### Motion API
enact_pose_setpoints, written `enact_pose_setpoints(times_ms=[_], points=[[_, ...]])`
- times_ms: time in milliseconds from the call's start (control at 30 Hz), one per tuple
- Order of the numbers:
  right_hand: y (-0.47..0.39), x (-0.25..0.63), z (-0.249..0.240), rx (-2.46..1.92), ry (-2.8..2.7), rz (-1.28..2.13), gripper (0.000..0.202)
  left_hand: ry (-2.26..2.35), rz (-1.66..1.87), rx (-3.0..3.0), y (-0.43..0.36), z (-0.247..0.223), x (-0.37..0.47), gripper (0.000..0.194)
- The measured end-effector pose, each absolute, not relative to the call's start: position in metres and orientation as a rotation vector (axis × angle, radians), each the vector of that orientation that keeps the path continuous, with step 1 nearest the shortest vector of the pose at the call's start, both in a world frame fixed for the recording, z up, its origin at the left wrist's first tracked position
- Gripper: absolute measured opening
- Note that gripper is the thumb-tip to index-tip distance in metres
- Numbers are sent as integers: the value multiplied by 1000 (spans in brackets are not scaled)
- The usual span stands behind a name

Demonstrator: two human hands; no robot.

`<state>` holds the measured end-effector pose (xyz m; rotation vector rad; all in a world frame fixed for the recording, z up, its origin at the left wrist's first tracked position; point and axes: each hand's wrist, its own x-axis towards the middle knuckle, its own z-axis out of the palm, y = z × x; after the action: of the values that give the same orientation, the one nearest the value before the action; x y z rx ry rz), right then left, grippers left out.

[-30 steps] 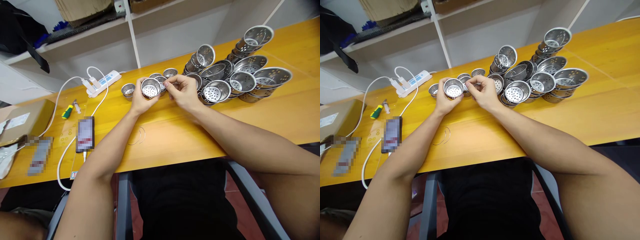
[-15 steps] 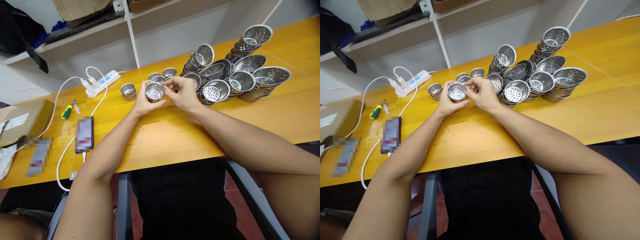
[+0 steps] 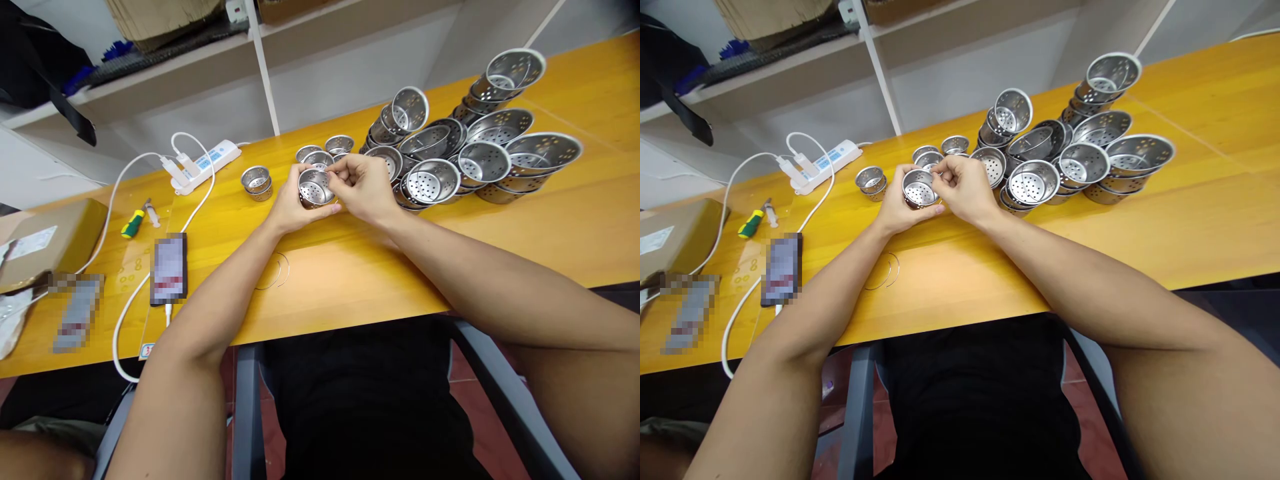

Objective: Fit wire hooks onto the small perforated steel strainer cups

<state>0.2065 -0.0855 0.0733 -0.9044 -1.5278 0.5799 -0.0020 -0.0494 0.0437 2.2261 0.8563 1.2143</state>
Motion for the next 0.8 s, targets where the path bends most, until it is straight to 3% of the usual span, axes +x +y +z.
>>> enact_pose_setpoints(times_ms=[800], points=[[-90,205,80,-871,-1507,664,24,847,1177,2176,-52,46,-3,105]])
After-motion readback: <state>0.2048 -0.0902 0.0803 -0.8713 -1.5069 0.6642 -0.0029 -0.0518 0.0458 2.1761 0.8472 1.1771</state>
